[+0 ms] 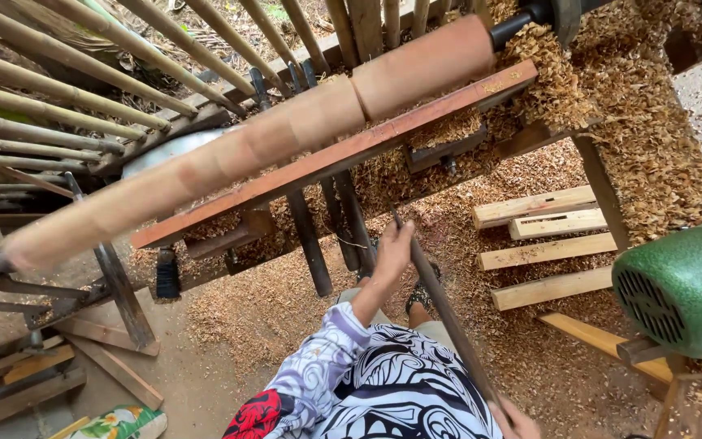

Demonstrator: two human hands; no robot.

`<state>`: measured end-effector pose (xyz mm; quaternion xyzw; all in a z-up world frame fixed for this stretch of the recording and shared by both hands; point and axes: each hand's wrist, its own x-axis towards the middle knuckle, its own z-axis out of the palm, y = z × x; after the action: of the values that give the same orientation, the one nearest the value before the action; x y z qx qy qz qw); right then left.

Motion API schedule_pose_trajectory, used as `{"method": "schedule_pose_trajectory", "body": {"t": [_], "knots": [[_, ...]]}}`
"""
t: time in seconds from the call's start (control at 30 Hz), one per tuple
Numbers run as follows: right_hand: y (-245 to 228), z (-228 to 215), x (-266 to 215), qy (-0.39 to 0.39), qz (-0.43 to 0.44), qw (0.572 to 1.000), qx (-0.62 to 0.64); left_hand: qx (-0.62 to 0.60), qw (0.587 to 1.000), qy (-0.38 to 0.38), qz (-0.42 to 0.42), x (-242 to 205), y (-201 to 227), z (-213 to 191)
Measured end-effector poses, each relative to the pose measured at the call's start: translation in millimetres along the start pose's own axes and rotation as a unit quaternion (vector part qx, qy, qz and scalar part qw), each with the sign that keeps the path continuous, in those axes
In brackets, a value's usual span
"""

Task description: Shaping a cylindrical piece of wood using a motor-driven lathe and a turning chisel.

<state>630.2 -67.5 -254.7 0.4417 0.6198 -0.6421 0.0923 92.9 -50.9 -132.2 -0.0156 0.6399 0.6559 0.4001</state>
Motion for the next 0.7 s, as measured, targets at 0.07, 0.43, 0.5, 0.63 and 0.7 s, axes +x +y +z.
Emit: {"method": "schedule_pose_trajectory", "body": {"t": [0.07,0.43,0.5,0.63,0.7], "knots": [[-66.6,12.7,65.2,0.006,0.002,1.000,-0.002,0.150,0.984,0.041,-0.085,-33.9,60.8,-8.8],[-363.6,144.3,241.4,0.137,-0.115,0.981,-0.078,0.169,0.981,0.059,0.081,-38.3,24.9,-111.9],[-390.0,155.9,255.4,0.138,-0.098,0.983,-0.073,0.198,0.977,0.062,0.049,-47.0,31.7,-125.7],[-411.5,158.5,258.5,0.182,-0.083,0.965,-0.172,0.223,0.974,0.031,-0.023,-54.1,49.0,-145.4],[-402.4,156.2,251.9,0.179,-0.056,0.966,-0.178,0.223,0.973,0.005,-0.064,-51.1,47.9,-157.0]]}}
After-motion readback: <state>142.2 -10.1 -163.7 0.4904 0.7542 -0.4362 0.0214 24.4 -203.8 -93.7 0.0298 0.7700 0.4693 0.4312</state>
